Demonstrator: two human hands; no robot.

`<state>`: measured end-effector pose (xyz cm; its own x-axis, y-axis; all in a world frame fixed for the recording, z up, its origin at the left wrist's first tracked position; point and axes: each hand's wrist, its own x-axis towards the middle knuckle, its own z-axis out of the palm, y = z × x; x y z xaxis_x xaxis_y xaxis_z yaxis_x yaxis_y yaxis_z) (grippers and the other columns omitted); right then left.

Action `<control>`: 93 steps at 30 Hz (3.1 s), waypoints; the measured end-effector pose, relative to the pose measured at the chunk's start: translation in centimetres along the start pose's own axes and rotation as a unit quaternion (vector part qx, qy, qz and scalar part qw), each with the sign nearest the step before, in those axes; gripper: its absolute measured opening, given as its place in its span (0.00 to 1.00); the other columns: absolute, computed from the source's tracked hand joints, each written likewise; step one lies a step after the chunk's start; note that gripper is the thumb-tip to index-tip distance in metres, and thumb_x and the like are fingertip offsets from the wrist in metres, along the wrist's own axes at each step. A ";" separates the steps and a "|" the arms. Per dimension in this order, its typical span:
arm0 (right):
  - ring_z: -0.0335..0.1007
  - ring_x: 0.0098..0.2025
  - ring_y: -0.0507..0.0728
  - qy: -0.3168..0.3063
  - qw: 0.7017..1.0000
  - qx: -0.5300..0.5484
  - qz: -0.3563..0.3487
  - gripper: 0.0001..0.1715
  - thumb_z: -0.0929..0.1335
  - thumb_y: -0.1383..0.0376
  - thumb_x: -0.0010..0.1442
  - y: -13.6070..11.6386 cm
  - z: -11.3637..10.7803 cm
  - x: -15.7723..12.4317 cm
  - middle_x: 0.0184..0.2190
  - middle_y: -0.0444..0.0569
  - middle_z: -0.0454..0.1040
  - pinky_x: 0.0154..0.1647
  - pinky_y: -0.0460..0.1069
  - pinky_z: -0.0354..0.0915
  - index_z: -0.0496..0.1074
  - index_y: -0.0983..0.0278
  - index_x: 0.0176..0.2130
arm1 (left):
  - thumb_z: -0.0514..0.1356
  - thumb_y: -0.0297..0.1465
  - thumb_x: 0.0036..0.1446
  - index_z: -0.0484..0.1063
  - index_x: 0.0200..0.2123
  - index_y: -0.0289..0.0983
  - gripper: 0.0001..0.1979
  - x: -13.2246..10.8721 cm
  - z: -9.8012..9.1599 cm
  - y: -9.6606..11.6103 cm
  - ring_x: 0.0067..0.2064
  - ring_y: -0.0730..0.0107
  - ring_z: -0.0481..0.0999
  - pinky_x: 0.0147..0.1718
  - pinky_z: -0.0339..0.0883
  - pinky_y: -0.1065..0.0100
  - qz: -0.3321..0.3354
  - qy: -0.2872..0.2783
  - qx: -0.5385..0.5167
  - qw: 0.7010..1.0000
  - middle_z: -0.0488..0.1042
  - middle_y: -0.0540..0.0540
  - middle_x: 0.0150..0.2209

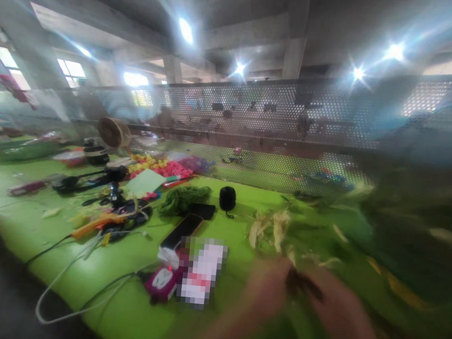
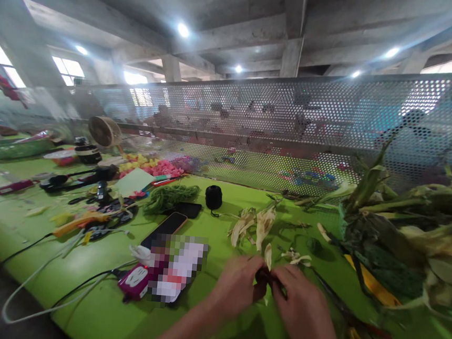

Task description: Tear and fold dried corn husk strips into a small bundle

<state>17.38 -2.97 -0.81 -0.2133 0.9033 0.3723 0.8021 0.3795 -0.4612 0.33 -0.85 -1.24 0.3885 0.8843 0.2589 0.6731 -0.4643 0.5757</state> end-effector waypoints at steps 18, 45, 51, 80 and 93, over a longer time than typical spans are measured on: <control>0.78 0.38 0.62 -0.030 0.999 0.007 -0.012 0.21 0.62 0.70 0.54 -0.1 1.5 -0.3 0.41 0.50 0.81 0.36 0.52 0.71 0.77 0.55 0.43 | 0.59 0.28 0.50 0.71 0.37 0.35 0.09 -0.4 1.5 -0.1 0.31 0.64 0.71 0.27 0.55 0.68 -0.022 -0.020 0.020 0.999 0.76 0.43 0.33; 0.69 0.33 0.57 0.050 0.982 0.166 0.071 0.12 0.63 0.58 0.61 -1.6 0.1 0.3 0.32 0.47 0.73 0.34 0.51 0.64 0.71 0.60 0.30 | 0.62 0.30 0.50 0.76 0.32 0.32 0.07 -0.3 0.2 1.3 0.30 0.67 0.72 0.29 0.61 0.70 -0.053 -0.061 -0.174 0.982 0.75 0.47 0.28; 0.71 0.35 0.57 0.080 0.964 0.228 0.114 0.09 0.66 0.59 0.57 -2.0 -0.6 0.6 0.32 0.46 0.75 0.36 0.51 0.65 0.71 0.60 0.30 | 0.62 0.33 0.51 0.77 0.33 0.34 0.09 -0.3 0.5 1.3 0.33 0.68 0.72 0.33 0.66 0.70 -0.066 -0.044 -0.226 0.971 0.76 0.48 0.31; 0.69 0.30 0.55 0.027 0.947 0.267 0.177 0.10 0.68 0.56 0.54 -0.9 -1.1 1.2 0.27 0.43 0.74 0.31 0.48 0.66 0.71 0.61 0.30 | 0.55 0.25 0.52 0.79 0.32 0.36 0.12 -0.1 0.7 0.2 0.32 0.69 0.74 0.34 0.66 0.69 -0.044 -0.065 -0.303 0.950 0.79 0.48 0.31; 0.75 0.35 0.58 -0.047 0.955 0.260 0.135 0.13 0.69 0.56 0.54 -0.2 -1.0 1.1 0.33 0.46 0.79 0.31 0.50 0.68 0.75 0.60 0.37 | 0.55 0.26 0.52 0.78 0.31 0.34 0.10 0.3 0.3 -0.4 0.31 0.71 0.71 0.34 0.63 0.70 -0.034 -0.044 -0.272 0.961 0.76 0.49 0.29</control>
<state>17.52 -2.22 0.52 -0.1065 0.9870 0.1204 0.4538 0.1560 -0.8774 0.36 -0.36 -1.64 0.4232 0.8931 0.1525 0.2794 -0.2888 0.9157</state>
